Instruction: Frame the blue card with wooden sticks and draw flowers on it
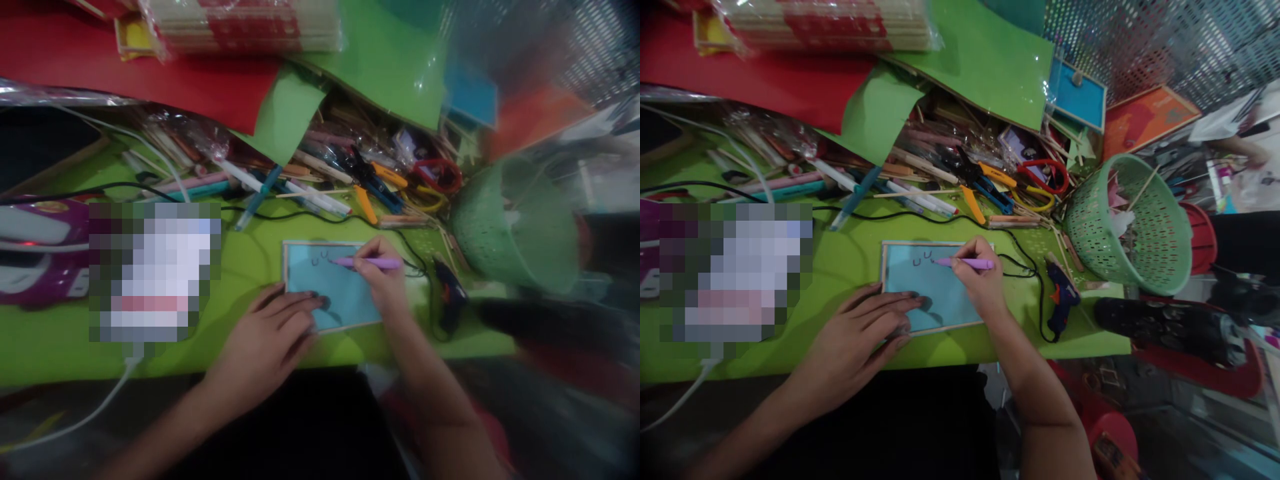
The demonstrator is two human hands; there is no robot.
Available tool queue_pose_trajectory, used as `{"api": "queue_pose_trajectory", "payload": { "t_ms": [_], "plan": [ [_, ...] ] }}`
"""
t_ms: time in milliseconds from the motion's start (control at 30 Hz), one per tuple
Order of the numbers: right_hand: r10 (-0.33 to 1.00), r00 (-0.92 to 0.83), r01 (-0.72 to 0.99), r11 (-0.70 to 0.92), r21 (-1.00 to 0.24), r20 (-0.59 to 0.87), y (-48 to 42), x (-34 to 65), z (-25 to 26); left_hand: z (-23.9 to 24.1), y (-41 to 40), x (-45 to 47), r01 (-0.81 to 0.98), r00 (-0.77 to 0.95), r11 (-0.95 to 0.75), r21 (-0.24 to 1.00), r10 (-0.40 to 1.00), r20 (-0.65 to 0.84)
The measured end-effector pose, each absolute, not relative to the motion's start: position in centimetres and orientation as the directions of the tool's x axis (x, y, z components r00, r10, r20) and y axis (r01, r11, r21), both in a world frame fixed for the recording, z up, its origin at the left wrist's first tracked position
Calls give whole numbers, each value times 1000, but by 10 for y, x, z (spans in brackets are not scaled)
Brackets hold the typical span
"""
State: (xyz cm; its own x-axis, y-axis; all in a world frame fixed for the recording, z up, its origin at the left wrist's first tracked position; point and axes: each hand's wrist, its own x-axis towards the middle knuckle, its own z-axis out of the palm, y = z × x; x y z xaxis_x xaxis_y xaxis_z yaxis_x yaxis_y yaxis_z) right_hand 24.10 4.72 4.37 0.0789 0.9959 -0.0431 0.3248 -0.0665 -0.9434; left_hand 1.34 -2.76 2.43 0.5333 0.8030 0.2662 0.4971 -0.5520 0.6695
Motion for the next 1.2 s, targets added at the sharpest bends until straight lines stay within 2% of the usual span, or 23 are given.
{"api": "queue_pose_trajectory", "payload": {
  "t_ms": [1200],
  "plan": [
    [996,74,367,-80,-927,-56,47,240,48,26,-27,13,495,535,-551,672,803,264]
  ]
}}
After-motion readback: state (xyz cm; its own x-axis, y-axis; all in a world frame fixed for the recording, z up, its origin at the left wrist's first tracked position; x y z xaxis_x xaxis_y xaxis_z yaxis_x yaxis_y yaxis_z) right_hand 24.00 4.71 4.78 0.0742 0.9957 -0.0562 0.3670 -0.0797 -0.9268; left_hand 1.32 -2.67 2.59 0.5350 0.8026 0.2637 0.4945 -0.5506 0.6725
